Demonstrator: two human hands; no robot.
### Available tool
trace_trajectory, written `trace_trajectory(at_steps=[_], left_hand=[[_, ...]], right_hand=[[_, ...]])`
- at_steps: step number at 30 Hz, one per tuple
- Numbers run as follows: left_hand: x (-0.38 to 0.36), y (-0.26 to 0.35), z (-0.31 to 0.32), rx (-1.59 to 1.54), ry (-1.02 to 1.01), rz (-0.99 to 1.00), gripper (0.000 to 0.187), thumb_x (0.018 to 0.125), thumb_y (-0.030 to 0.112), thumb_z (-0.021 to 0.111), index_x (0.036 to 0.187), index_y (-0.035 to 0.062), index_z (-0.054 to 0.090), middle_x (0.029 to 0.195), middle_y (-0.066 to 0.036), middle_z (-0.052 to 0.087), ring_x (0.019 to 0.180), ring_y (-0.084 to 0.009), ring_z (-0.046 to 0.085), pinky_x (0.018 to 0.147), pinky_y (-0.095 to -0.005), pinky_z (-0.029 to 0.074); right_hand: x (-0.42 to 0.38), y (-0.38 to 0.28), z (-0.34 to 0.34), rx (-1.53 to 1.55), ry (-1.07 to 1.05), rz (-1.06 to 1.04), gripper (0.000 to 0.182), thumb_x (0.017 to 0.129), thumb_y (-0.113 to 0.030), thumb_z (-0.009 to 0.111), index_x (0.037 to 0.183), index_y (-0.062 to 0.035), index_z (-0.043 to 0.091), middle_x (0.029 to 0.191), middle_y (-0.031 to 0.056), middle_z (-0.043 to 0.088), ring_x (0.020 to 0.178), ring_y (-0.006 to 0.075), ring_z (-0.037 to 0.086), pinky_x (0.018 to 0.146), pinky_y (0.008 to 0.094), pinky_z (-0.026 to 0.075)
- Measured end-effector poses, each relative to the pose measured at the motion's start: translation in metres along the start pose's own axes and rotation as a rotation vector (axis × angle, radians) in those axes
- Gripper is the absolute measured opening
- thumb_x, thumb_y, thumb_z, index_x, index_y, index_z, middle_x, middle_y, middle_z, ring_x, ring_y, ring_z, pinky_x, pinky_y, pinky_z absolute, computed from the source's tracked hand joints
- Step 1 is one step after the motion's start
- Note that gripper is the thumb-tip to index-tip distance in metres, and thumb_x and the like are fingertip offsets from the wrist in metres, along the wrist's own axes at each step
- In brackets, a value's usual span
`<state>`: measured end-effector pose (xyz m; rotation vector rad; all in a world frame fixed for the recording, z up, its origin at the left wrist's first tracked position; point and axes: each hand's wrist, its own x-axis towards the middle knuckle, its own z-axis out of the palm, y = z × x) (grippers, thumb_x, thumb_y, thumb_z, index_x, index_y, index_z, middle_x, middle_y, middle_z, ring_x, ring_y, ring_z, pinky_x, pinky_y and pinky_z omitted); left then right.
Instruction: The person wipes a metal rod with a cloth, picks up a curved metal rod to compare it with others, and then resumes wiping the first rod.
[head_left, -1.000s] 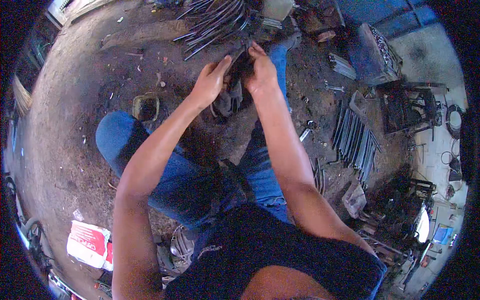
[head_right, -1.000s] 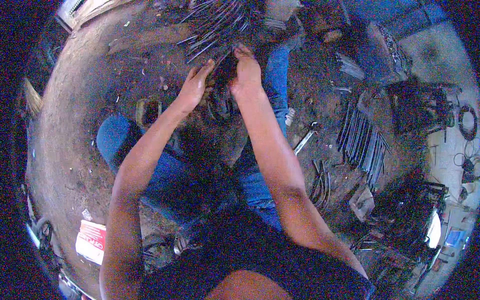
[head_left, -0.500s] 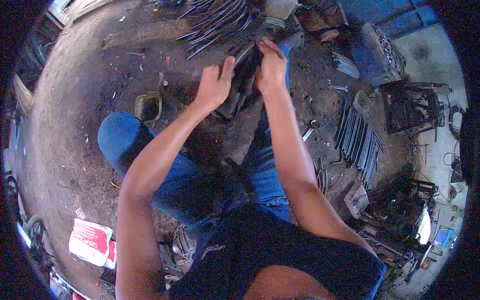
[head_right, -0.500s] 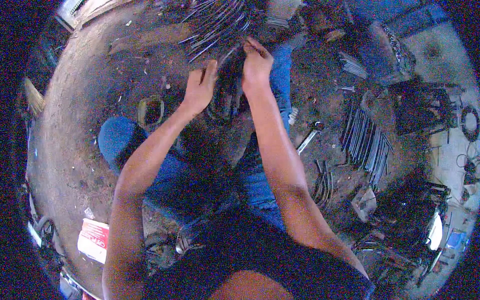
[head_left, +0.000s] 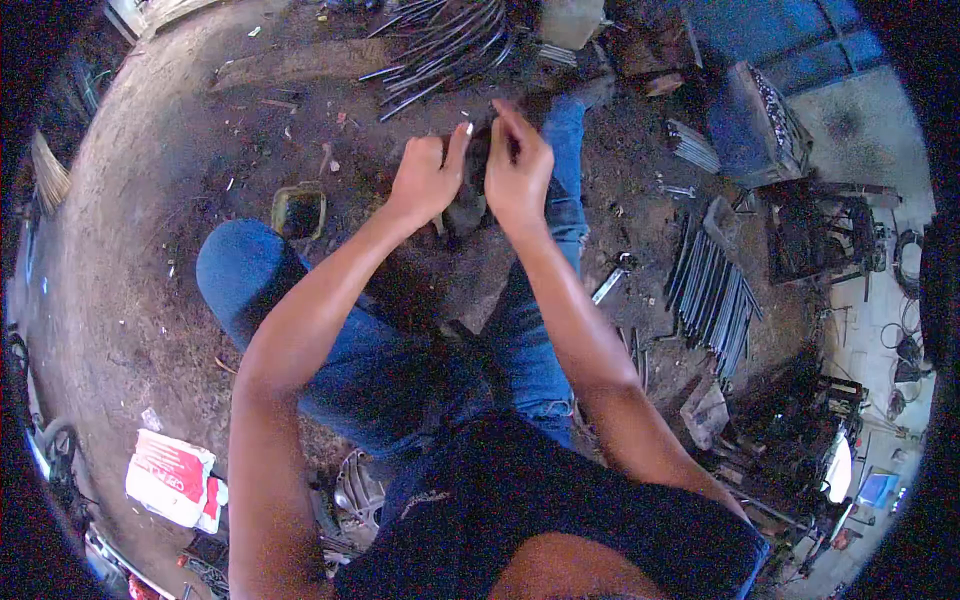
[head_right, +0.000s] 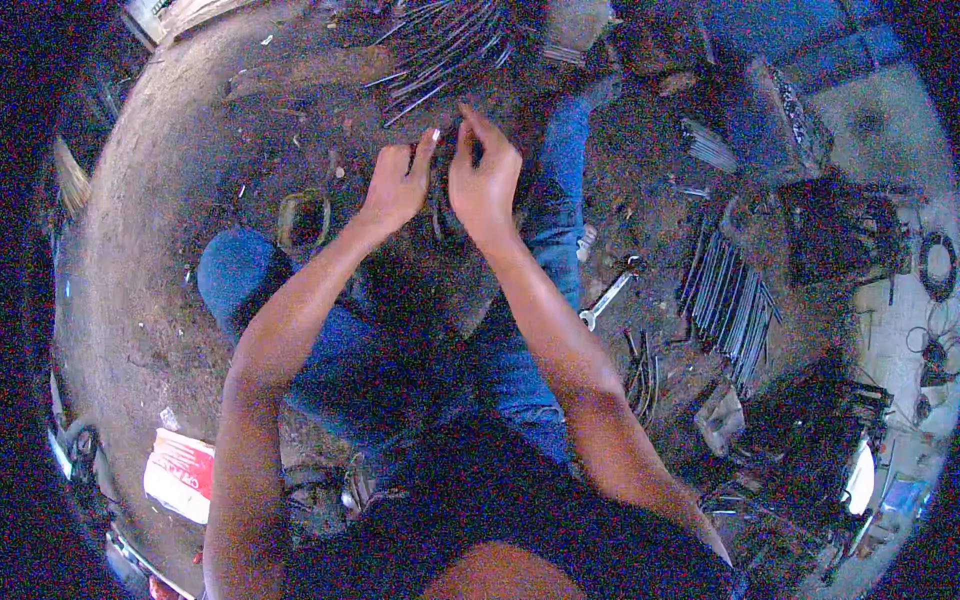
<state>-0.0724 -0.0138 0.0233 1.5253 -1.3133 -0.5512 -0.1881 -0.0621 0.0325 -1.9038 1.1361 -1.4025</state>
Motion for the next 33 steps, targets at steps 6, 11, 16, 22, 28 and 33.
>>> trace_trajectory(at_steps=[6,11,16,22,28,33], left_hand=[[-0.002,0.000,0.011,0.090,0.055,0.021,0.047,0.093,0.028,0.050,0.065,-0.0098,0.057,0.060,-0.029,0.052,0.056,-0.0428,0.057,0.048,-0.0465,0.040],[0.005,0.002,-0.002,0.099,-0.026,-0.024,0.052,0.093,0.031,0.049,0.062,-0.0103,0.056,0.060,-0.030,0.052,0.057,-0.0432,0.057,0.050,-0.0468,0.041],[0.004,-0.010,0.008,0.241,0.005,0.005,0.057,0.093,0.036,0.047,0.060,-0.0103,0.056,0.059,-0.029,0.052,0.057,-0.0440,0.057,0.054,-0.0478,0.044],[-0.003,-0.002,0.003,0.202,-0.019,-0.018,0.060,0.093,0.038,0.047,0.059,-0.0107,0.056,0.060,-0.031,0.053,0.058,-0.0456,0.057,0.058,-0.0498,0.046],[-0.002,-0.012,0.006,0.176,-0.019,0.028,0.050,0.093,0.033,0.050,0.061,-0.0055,0.056,0.057,-0.027,0.052,0.051,-0.0405,0.055,0.047,-0.0471,0.036],[-0.001,-0.007,0.013,0.077,0.130,0.143,0.053,0.093,0.034,0.048,0.065,-0.0105,0.058,0.063,-0.031,0.053,0.062,-0.0458,0.057,0.058,-0.0496,0.044]], right_hand=[[0.028,0.007,-0.016,-0.258,-0.005,-0.010,0.021,0.084,-0.001,0.054,0.102,0.0004,0.065,0.087,0.0232,0.065,0.084,0.0329,0.066,0.072,0.0343,0.050],[0.009,-0.007,-0.022,-0.255,-0.117,-0.245,0.022,0.084,0.000,0.051,0.103,0.0006,0.063,0.095,0.0249,0.063,0.091,0.0388,0.062,0.080,0.0424,0.048],[0.017,-0.002,-0.024,-0.389,-0.201,-0.063,0.021,0.084,-0.003,0.050,0.100,0.0007,0.063,0.097,0.0235,0.063,0.092,0.0410,0.060,0.081,0.0427,0.048],[0.021,0.008,-0.037,-0.406,-0.310,0.064,0.024,0.082,0.001,0.052,0.103,0.0034,0.062,0.099,0.0274,0.061,0.094,0.0426,0.059,0.081,0.0445,0.048],[-0.002,-0.011,-0.033,-0.356,-0.192,-0.016,0.027,0.082,-0.001,0.051,0.107,0.0027,0.062,0.098,0.0267,0.062,0.094,0.0404,0.060,0.081,0.0417,0.049],[-0.013,-0.018,-0.015,-0.256,-0.176,-0.123,0.036,0.077,0.004,0.050,0.111,0.0015,0.061,0.096,0.0257,0.063,0.094,0.0386,0.061,0.081,0.0391,0.049]])
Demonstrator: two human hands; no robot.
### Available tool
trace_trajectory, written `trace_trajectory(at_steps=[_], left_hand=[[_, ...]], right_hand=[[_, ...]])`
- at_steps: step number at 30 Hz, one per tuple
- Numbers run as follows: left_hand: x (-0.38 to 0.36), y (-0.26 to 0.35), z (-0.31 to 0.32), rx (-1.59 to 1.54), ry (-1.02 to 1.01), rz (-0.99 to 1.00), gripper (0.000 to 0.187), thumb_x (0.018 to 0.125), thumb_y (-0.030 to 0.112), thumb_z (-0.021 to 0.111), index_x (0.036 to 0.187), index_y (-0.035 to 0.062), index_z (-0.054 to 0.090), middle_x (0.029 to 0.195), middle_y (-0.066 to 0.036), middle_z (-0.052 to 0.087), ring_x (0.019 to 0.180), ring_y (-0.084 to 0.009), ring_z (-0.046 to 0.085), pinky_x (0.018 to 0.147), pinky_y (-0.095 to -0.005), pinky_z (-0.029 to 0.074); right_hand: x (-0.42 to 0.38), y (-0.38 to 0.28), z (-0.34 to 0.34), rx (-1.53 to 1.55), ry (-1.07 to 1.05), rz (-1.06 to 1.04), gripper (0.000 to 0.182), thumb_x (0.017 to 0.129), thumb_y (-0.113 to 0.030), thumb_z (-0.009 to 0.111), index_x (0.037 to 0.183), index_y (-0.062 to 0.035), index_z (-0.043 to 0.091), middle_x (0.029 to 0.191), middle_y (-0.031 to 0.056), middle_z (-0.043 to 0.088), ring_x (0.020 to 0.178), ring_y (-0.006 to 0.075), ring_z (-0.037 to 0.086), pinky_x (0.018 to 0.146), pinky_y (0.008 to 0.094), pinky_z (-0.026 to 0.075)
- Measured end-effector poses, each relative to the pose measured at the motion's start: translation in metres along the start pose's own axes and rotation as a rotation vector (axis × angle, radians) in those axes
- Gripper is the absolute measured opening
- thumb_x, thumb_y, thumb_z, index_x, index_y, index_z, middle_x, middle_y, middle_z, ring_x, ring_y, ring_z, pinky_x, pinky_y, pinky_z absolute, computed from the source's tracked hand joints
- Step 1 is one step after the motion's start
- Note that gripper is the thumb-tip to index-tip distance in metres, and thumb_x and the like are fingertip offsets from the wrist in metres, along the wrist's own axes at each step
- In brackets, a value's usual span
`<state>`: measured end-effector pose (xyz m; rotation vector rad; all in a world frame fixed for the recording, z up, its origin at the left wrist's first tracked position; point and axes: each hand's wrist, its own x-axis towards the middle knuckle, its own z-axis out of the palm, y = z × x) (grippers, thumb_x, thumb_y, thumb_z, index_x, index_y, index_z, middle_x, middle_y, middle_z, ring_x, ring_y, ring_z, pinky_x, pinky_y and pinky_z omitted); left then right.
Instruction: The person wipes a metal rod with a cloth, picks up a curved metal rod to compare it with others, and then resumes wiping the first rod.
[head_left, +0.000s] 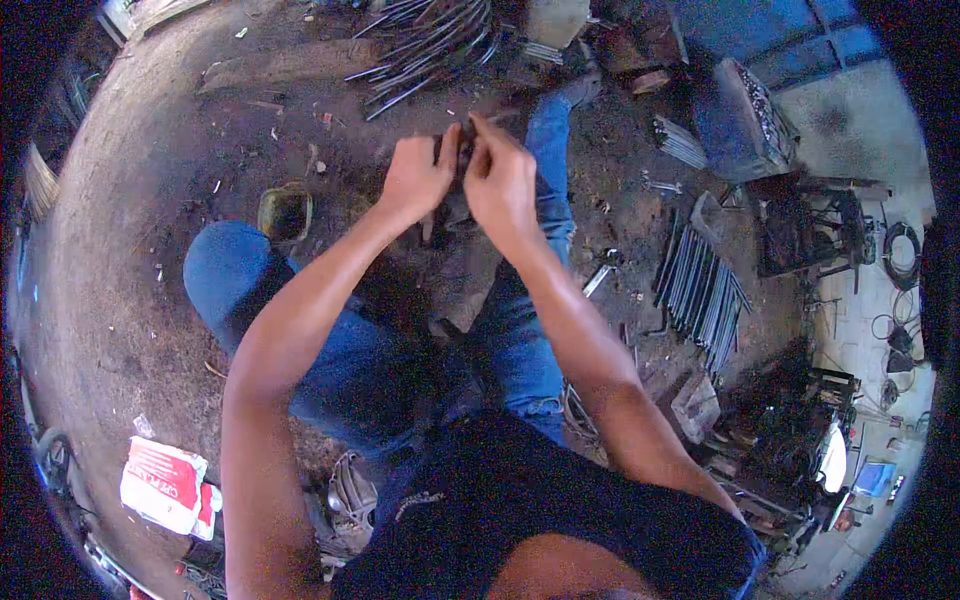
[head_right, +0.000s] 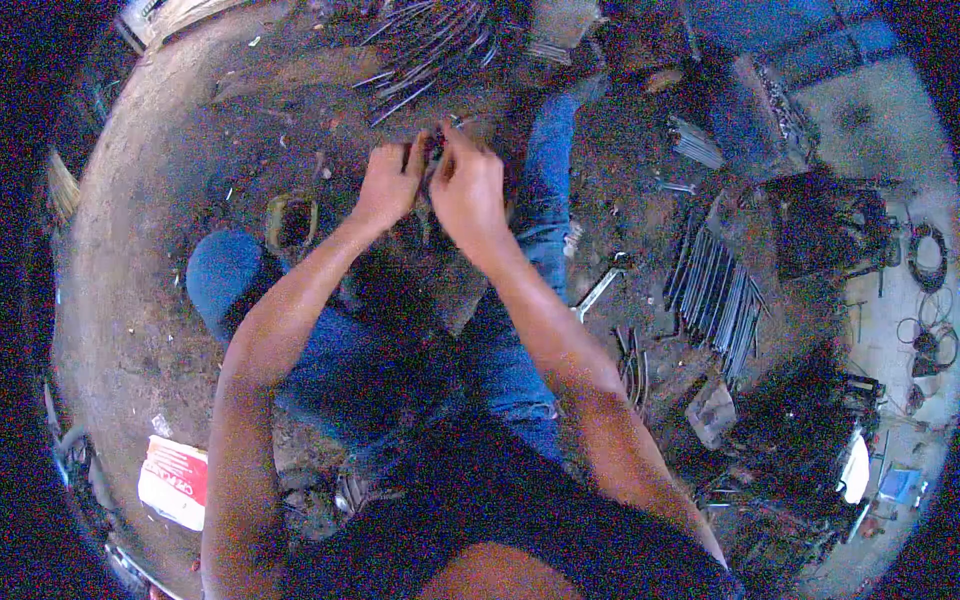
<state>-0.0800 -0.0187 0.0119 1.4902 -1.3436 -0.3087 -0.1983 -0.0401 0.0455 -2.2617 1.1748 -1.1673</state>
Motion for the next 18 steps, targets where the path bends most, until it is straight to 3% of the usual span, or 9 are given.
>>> trace_trajectory(at_steps=[2,3,5,6,8,12,14,16,18], left_hand=[[0.004,0.011,-0.007,-0.011,-0.076,-0.116,0.053,0.093,0.034,0.048,0.066,-0.0103,0.058,0.064,-0.031,0.053,0.063,-0.0461,0.057,0.058,-0.0498,0.044],[0.005,0.015,-0.011,-0.015,-0.150,-0.229,0.053,0.093,0.034,0.048,0.066,-0.0101,0.058,0.064,-0.032,0.054,0.064,-0.0464,0.057,0.059,-0.0499,0.043],[0.003,0.016,-0.013,0.036,-0.170,-0.232,0.052,0.093,0.034,0.048,0.067,-0.0100,0.058,0.065,-0.031,0.054,0.064,-0.0465,0.057,0.060,-0.0499,0.043],[0.003,0.016,-0.014,0.079,-0.186,-0.237,0.052,0.093,0.034,0.048,0.068,-0.0099,0.058,0.065,-0.031,0.054,0.065,-0.0466,0.057,0.060,-0.0499,0.043],[0.007,0.013,-0.014,0.065,-0.091,-0.141,0.054,0.093,0.036,0.048,0.066,-0.0100,0.057,0.064,-0.031,0.054,0.063,-0.0463,0.057,0.060,-0.0498,0.043],[0.008,0.008,-0.013,-0.024,-0.128,-0.277,0.056,0.093,0.038,0.048,0.064,-0.0101,0.057,0.062,-0.031,0.053,0.061,-0.0457,0.057,0.058,-0.0498,0.042],[0.009,0.011,-0.012,-0.100,-0.123,-0.273,0.057,0.093,0.038,0.048,0.064,-0.0102,0.056,0.062,-0.031,0.053,0.061,-0.0454,0.057,0.058,-0.0497,0.041],[0.009,0.015,-0.012,-0.039,-0.106,-0.266,0.056,0.093,0.037,0.048,0.063,-0.0103,0.056,0.061,-0.031,0.052,0.058,-0.0445,0.056,0.055,-0.0492,0.040],[0.008,0.013,-0.015,-0.040,-0.089,-0.253,0.056,0.093,0.037,0.049,0.063,-0.0103,0.055,0.060,-0.031,0.052,0.057,-0.0443,0.056,0.054,-0.0491,0.039]], right_hand=[[0.002,0.002,0.001,0.013,0.035,-0.050,0.034,0.071,0.005,0.055,0.105,0.0048,0.062,0.091,0.0261,0.062,0.084,0.0409,0.061,0.077,0.0434,0.049],[0.011,0.018,0.000,0.011,0.051,0.047,0.034,0.071,0.004,0.056,0.104,0.0049,0.062,0.091,0.0257,0.063,0.084,0.0408,0.061,0.077,0.0436,0.049],[0.030,0.038,-0.004,-0.072,0.105,0.161,0.029,0.072,0.002,0.057,0.100,0.0043,0.062,0.091,0.0236,0.064,0.084,0.0398,0.062,0.078,0.0432,0.049],[0.034,0.040,-0.013,-0.019,0.062,0.327,0.026,0.073,0.001,0.057,0.098,0.0019,0.063,0.090,0.0224,0.065,0.085,0.0394,0.063,0.079,0.0416,0.049],[0.040,0.047,-0.003,-0.022,0.383,0.126,0.025,0.072,0.000,0.058,0.097,-0.0001,0.063,0.090,0.0217,0.065,0.086,0.0374,0.064,0.077,0.0399,0.049],[0.047,0.051,-0.012,0.077,0.404,0.276,0.027,0.071,-0.001,0.060,0.098,-0.0012,0.062,0.093,0.0222,0.065,0.088,0.0370,0.064,0.078,0.0399,0.049],[0.056,0.073,-0.007,-0.058,0.198,0.307,0.028,0.071,0.000,0.061,0.099,-0.0012,0.062,0.092,0.0222,0.065,0.089,0.0376,0.063,0.078,0.0405,0.049],[0.045,0.062,0.002,-0.086,0.189,0.093,0.027,0.071,0.000,0.061,0.099,-0.0013,0.063,0.090,0.0218,0.065,0.084,0.0383,0.063,0.075,0.0412,0.050],[0.034,0.027,0.007,-0.004,0.184,0.016,0.027,0.073,0.001,0.060,0.100,-0.0009,0.062,0.090,0.0224,0.064,0.083,0.0383,0.063,0.074,0.0407,0.050]])
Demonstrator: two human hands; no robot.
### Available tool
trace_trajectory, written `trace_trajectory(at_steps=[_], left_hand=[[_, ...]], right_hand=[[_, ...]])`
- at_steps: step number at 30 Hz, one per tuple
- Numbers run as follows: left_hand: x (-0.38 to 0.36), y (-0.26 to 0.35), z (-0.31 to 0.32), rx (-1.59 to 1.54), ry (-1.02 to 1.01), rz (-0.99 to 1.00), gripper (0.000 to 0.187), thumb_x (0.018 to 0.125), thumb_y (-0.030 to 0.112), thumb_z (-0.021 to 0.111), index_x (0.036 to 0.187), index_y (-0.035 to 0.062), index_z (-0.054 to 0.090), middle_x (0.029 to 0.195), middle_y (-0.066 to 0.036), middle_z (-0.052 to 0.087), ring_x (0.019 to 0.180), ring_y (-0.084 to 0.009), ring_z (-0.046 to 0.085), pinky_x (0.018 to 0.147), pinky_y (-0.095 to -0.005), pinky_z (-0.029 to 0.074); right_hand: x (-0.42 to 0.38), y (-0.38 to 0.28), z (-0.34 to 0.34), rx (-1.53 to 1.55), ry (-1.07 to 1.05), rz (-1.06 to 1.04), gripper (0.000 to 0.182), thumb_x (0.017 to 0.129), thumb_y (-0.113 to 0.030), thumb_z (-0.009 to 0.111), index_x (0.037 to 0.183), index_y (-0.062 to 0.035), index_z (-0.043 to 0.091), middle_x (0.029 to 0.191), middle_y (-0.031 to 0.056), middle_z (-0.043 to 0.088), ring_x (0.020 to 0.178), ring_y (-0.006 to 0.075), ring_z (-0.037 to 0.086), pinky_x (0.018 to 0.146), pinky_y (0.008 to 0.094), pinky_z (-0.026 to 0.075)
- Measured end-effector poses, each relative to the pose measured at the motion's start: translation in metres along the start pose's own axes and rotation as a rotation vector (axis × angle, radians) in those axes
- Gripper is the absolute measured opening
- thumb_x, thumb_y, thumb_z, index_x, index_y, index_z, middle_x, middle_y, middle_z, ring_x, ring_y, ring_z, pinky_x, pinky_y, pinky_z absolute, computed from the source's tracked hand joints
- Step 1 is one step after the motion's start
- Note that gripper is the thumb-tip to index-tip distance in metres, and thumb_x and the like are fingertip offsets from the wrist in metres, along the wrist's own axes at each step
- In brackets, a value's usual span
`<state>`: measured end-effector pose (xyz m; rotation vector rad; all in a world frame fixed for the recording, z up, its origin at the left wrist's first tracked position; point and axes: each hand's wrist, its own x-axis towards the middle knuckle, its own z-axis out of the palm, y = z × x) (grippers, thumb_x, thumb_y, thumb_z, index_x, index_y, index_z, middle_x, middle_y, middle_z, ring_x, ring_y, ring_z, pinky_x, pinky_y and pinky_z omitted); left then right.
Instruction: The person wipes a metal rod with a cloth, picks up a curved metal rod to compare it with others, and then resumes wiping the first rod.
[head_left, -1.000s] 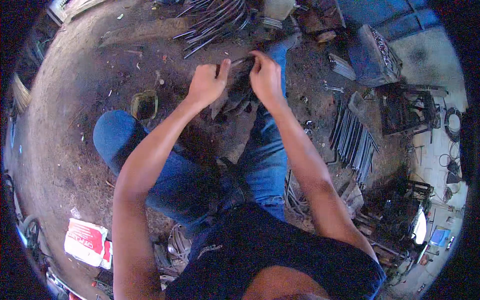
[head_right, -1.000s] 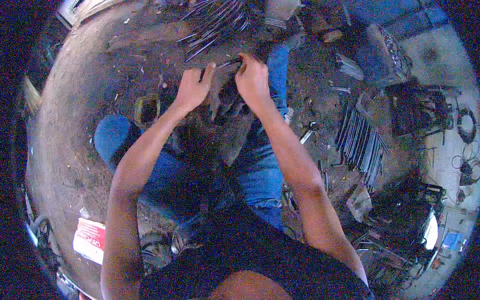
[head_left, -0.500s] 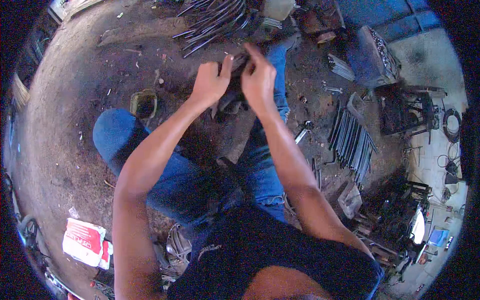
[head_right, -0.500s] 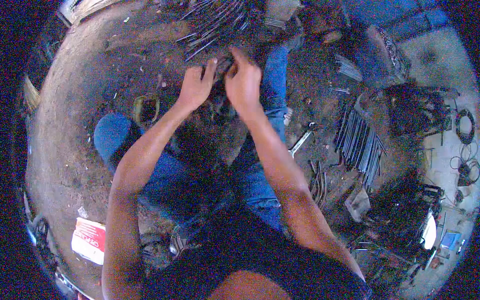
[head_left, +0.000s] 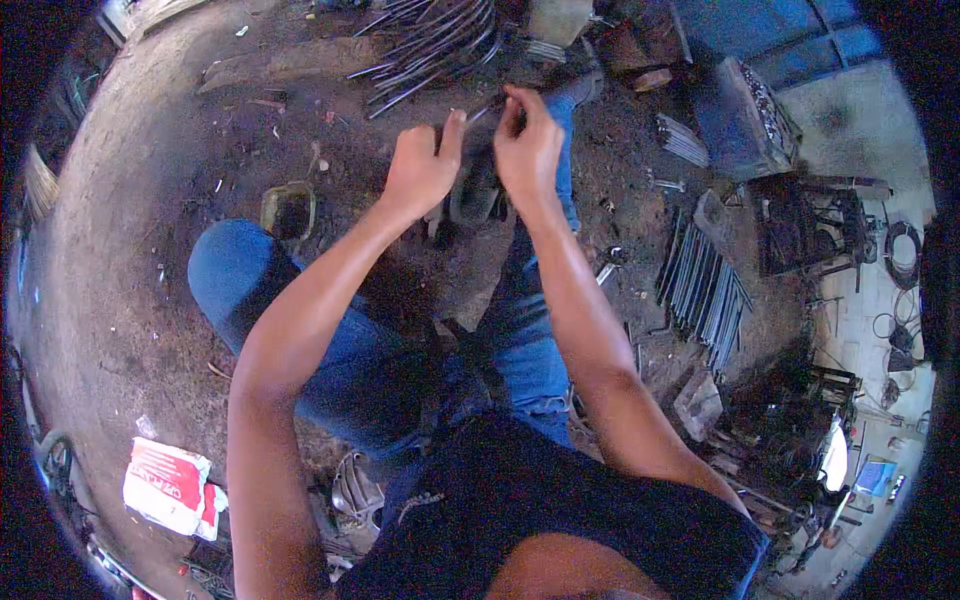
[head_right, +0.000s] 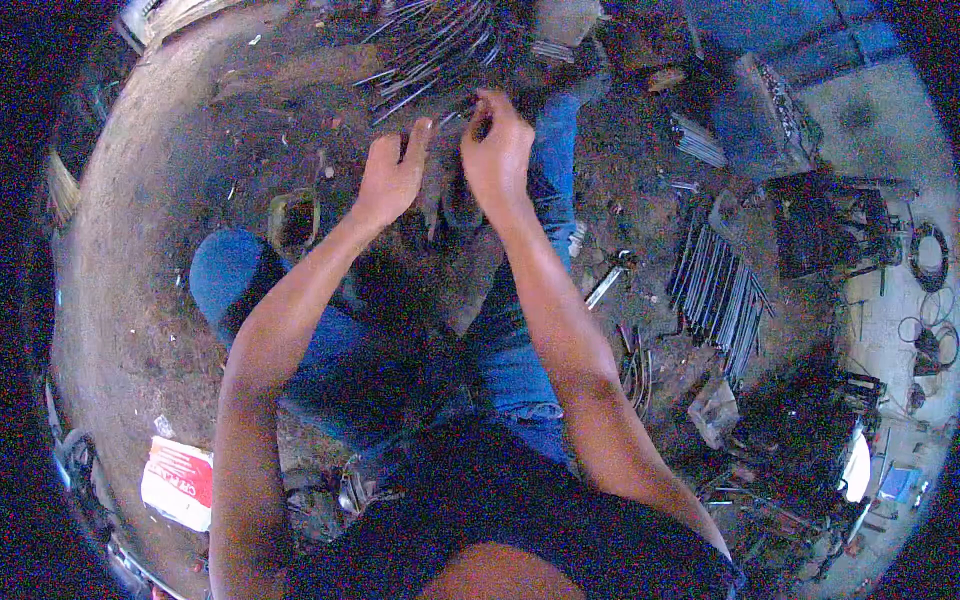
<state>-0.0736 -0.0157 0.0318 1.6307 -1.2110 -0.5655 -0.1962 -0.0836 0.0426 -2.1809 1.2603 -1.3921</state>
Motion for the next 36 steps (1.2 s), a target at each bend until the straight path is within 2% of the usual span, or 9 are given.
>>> trace_trajectory(at_steps=[6,12,15,17,19,20,26,30,36], left_hand=[[-0.005,-0.002,0.004,0.034,-0.057,-0.049,0.056,0.093,0.036,0.048,0.062,-0.0104,0.055,0.059,-0.031,0.051,0.056,-0.0438,0.056,0.052,-0.0475,0.040],[0.000,0.008,-0.001,-0.047,0.018,0.012,0.057,0.094,0.037,0.047,0.064,-0.0111,0.054,0.056,-0.030,0.050,0.053,-0.0421,0.056,0.051,-0.0477,0.038],[0.006,0.002,-0.002,-0.066,-0.003,0.015,0.057,0.094,0.038,0.047,0.065,-0.0099,0.055,0.059,-0.029,0.052,0.053,-0.0425,0.054,0.053,-0.0472,0.039],[0.014,-0.023,0.003,-0.027,0.058,0.042,0.048,0.093,0.042,0.051,0.075,-0.0008,0.059,0.060,-0.004,0.054,0.052,-0.0143,0.045,0.050,-0.0341,0.036],[0.021,-0.036,0.001,-0.210,0.006,-0.054,0.045,0.093,0.042,0.051,0.077,0.0013,0.059,0.062,-0.002,0.053,0.052,-0.0119,0.044,0.050,-0.0310,0.035],[0.021,-0.022,-0.005,-0.388,-0.054,-0.143,0.042,0.094,0.042,0.051,0.080,0.0034,0.060,0.064,-0.001,0.053,0.052,-0.0094,0.043,0.049,-0.0280,0.034],[0.025,-0.011,-0.016,-0.306,-0.040,0.092,0.038,0.094,0.034,0.051,0.077,0.0013,0.058,0.058,-0.003,0.049,0.053,-0.0090,0.041,0.050,-0.0290,0.034],[0.024,-0.019,-0.013,-0.020,0.078,0.326,0.039,0.093,0.029,0.052,0.077,-0.0067,0.056,0.059,-0.017,0.051,0.055,-0.0166,0.043,0.055,-0.0365,0.038],[0.018,-0.010,-0.020,-0.030,0.024,0.121,0.034,0.093,0.027,0.052,0.078,-0.0026,0.059,0.059,-0.016,0.053,0.053,-0.0229,0.047,0.055,-0.0400,0.036]], right_hand=[[0.006,0.023,0.007,0.044,-0.035,0.220,0.025,0.082,-0.002,0.057,0.107,0.0016,0.055,0.091,0.0234,0.064,0.087,0.0357,0.065,0.075,0.0389,0.050],[-0.006,-0.001,0.004,0.064,-0.042,0.019,0.028,0.079,-0.003,0.059,0.105,0.0010,0.051,0.087,0.0227,0.064,0.081,0.0405,0.063,0.072,0.0447,0.049],[0.014,0.079,0.015,0.162,0.048,0.309,0.011,0.083,-0.010,0.061,0.090,-0.0022,0.062,0.081,0.0105,0.064,0.067,0.0250,0.060,0.064,0.0330,0.047],[0.026,0.071,0.010,0.300,0.040,0.423,0.010,0.082,-0.010,0.060,0.090,-0.0045,0.064,0.082,0.0071,0.063,0.066,0.0248,0.059,0.064,0.0332,0.046],[0.027,0.050,-0.013,0.653,0.092,0.918,0.010,0.082,-0.008,0.059,0.091,-0.0068,0.064,0.084,0.0028,0.062,0.065,0.0197,0.058,0.062,0.0302,0.045],[0.027,0.059,-0.013,0.647,0.093,0.920,0.010,0.082,-0.008,0.059,0.091,-0.0068,0.064,0.084,0.0028,0.062,0.065,0.0197,0.058,0.062,0.0302,0.045],[0.025,0.029,-0.003,0.705,0.185,0.667,0.015,0.077,-0.001,0.064,0.092,-0.0008,0.064,0.088,0.0072,0.063,0.083,0.0180,0.058,0.081,0.0319,0.045],[0.020,-0.025,0.009,0.170,0.011,-0.165,0.014,0.075,-0.001,0.063,0.088,-0.0011,0.068,0.088,0.0162,0.063,0.085,0.0293,0.062,0.078,0.0345,0.048],[0.041,0.013,0.030,0.147,0.003,-0.089,0.014,0.072,0.002,0.061,0.083,-0.0015,0.068,0.076,0.0160,0.060,0.078,0.0325,0.060,0.073,0.0380,0.049]])
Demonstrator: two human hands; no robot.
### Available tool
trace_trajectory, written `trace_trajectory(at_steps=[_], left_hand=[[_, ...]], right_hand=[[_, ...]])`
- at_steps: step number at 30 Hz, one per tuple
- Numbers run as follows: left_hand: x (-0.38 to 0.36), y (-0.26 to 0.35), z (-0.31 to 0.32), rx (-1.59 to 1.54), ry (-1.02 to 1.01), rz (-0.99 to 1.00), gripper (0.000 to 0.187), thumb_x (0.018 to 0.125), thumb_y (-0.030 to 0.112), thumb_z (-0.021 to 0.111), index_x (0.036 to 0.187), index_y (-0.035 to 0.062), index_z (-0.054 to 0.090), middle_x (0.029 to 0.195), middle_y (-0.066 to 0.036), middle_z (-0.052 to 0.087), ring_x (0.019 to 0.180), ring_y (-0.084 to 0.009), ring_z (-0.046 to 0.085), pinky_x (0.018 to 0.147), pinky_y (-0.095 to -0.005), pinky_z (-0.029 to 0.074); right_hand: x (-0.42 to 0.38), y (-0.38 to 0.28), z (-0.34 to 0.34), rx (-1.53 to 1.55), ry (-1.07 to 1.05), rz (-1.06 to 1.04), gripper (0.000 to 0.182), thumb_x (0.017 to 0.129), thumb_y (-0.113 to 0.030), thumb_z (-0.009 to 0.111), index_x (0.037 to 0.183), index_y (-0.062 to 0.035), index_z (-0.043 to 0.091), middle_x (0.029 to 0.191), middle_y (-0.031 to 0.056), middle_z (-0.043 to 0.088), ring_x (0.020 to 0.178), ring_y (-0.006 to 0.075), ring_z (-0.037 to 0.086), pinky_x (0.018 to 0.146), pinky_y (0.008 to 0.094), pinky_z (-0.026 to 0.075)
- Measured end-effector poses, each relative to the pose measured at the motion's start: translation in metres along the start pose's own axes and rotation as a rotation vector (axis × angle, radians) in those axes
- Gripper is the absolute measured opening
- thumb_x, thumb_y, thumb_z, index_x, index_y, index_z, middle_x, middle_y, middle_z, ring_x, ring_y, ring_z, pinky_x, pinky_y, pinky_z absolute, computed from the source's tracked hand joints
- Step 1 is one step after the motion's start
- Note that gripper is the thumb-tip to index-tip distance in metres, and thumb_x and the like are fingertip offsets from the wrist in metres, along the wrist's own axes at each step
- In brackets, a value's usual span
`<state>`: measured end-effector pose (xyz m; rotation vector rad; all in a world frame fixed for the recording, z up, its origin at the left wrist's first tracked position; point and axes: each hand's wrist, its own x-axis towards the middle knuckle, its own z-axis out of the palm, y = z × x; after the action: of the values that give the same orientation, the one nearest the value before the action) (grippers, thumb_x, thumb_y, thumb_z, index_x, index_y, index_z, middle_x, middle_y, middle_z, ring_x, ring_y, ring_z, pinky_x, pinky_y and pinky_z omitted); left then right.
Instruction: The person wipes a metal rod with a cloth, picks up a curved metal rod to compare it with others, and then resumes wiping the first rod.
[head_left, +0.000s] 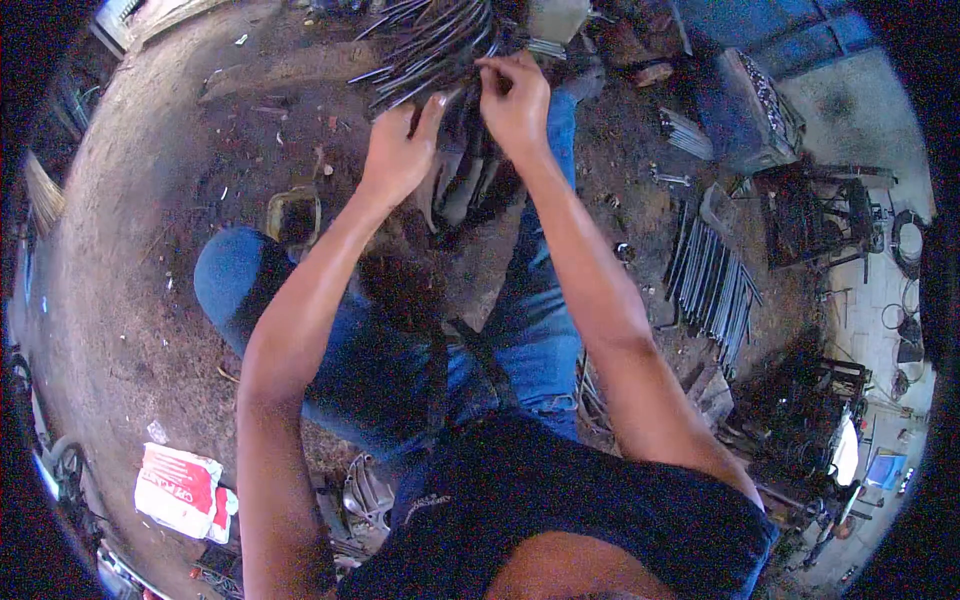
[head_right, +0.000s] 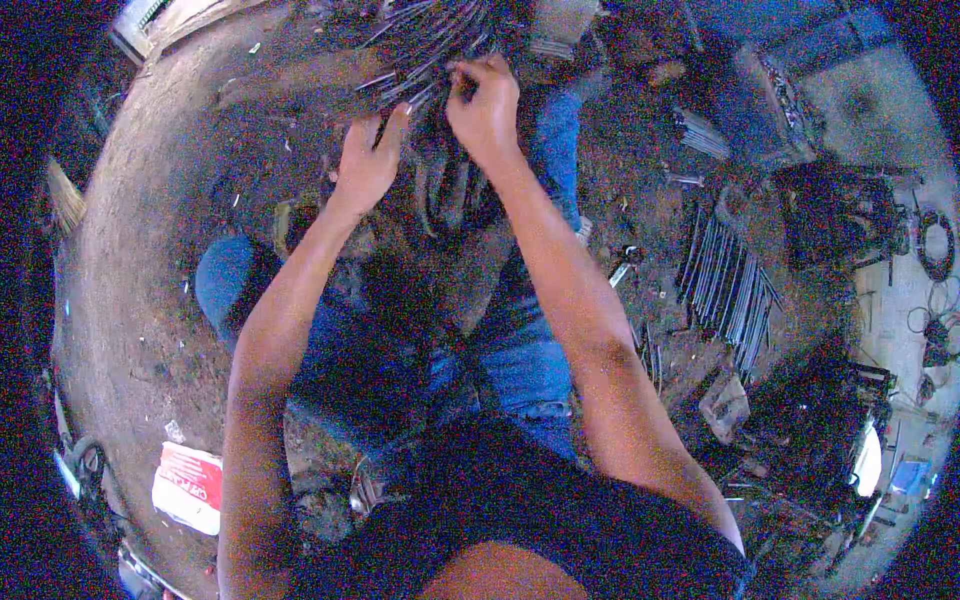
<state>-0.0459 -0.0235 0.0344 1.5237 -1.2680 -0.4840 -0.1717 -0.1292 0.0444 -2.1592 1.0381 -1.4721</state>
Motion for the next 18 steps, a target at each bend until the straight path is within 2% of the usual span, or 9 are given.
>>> trace_trajectory(at_steps=[3,4,6,8,10,11,14,15,18], left_hand=[[-0.004,0.008,-0.003,-0.005,0.051,0.147,0.033,0.093,0.026,0.053,0.078,-0.0030,0.058,0.059,-0.018,0.052,0.053,-0.0229,0.046,0.054,-0.0392,0.036],[-0.007,0.007,0.000,-0.012,0.040,0.133,0.033,0.093,0.026,0.053,0.078,-0.0030,0.058,0.059,-0.018,0.052,0.053,-0.0229,0.046,0.054,-0.0392,0.036],[-0.005,0.005,0.005,0.055,-0.028,0.018,0.042,0.092,0.028,0.054,0.067,-0.0056,0.054,0.054,-0.021,0.048,0.047,-0.0205,0.038,0.048,-0.0400,0.035],[0.001,0.008,0.005,-0.030,0.028,0.075,0.045,0.092,0.029,0.054,0.064,-0.0060,0.053,0.053,-0.021,0.047,0.045,-0.0185,0.036,0.047,-0.0393,0.034],[-0.001,0.003,0.000,-0.001,0.006,0.062,0.045,0.092,0.030,0.053,0.064,-0.0063,0.054,0.054,-0.022,0.047,0.045,-0.0184,0.037,0.047,-0.0394,0.034],[-0.001,0.004,-0.002,0.083,-0.046,0.009,0.036,0.093,0.028,0.053,0.077,-0.0032,0.058,0.062,-0.023,0.052,0.051,-0.0360,0.047,0.051,-0.0418,0.035],[-0.005,0.000,0.009,0.141,-0.058,-0.041,0.036,0.093,0.029,0.052,0.080,-0.0032,0.060,0.064,-0.023,0.054,0.055,-0.0365,0.050,0.054,-0.0419,0.038],[-0.004,0.001,0.010,0.144,-0.062,-0.029,0.036,0.093,0.029,0.052,0.080,-0.0032,0.060,0.064,-0.023,0.054,0.055,-0.0365,0.050,0.054,-0.0419,0.038],[-0.004,-0.005,0.005,0.109,0.010,0.080,0.035,0.094,0.028,0.051,0.080,-0.0028,0.060,0.068,-0.023,0.056,0.061,-0.0372,0.053,0.059,-0.0410,0.040]], right_hand=[[-0.013,-0.034,-0.016,-0.019,-0.047,-0.173,0.013,0.071,0.002,0.062,0.081,-0.0016,0.068,0.073,0.0157,0.059,0.074,0.0310,0.060,0.070,0.0373,0.049],[-0.006,-0.020,-0.015,-0.049,-0.008,-0.137,0.012,0.070,0.000,0.063,0.081,-0.0011,0.068,0.073,0.0163,0.059,0.074,0.0323,0.059,0.069,0.0376,0.049],[0.007,0.029,-0.005,-0.059,-0.004,0.087,0.013,0.070,-0.002,0.063,0.082,-0.0018,0.068,0.075,0.0170,0.059,0.074,0.0336,0.059,0.068,0.0382,0.048],[-0.001,0.010,-0.007,-0.108,0.019,-0.039,0.014,0.071,-0.001,0.062,0.083,-0.0036,0.069,0.077,0.0177,0.059,0.076,0.0335,0.059,0.070,0.0377,0.048],[-0.017,-0.037,-0.019,0.004,-0.087,-0.143,0.014,0.071,0.000,0.061,0.082,-0.0031,0.068,0.076,0.0173,0.058,0.075,0.0329,0.059,0.069,0.0372,0.048],[-0.020,-0.040,-0.018,0.011,-0.076,-0.140,0.014,0.071,0.001,0.061,0.082,-0.0031,0.068,0.075,0.0162,0.058,0.074,0.0322,0.059,0.068,0.0370,0.047],[0.002,0.028,-0.004,-0.092,0.016,0.159,0.013,0.070,0.000,0.062,0.081,-0.0024,0.069,0.075,0.0196,0.062,0.077,0.0352,0.060,0.073,0.0392,0.049],[0.000,0.032,-0.003,-0.076,0.071,0.039,0.013,0.069,-0.001,0.063,0.081,-0.0021,0.069,0.075,0.0208,0.063,0.078,0.0368,0.060,0.074,0.0400,0.049],[-0.016,-0.025,-0.015,0.055,-0.008,-0.063,0.014,0.070,-0.002,0.062,0.082,-0.0026,0.069,0.075,0.0196,0.063,0.077,0.0368,0.059,0.074,0.0391,0.049]])
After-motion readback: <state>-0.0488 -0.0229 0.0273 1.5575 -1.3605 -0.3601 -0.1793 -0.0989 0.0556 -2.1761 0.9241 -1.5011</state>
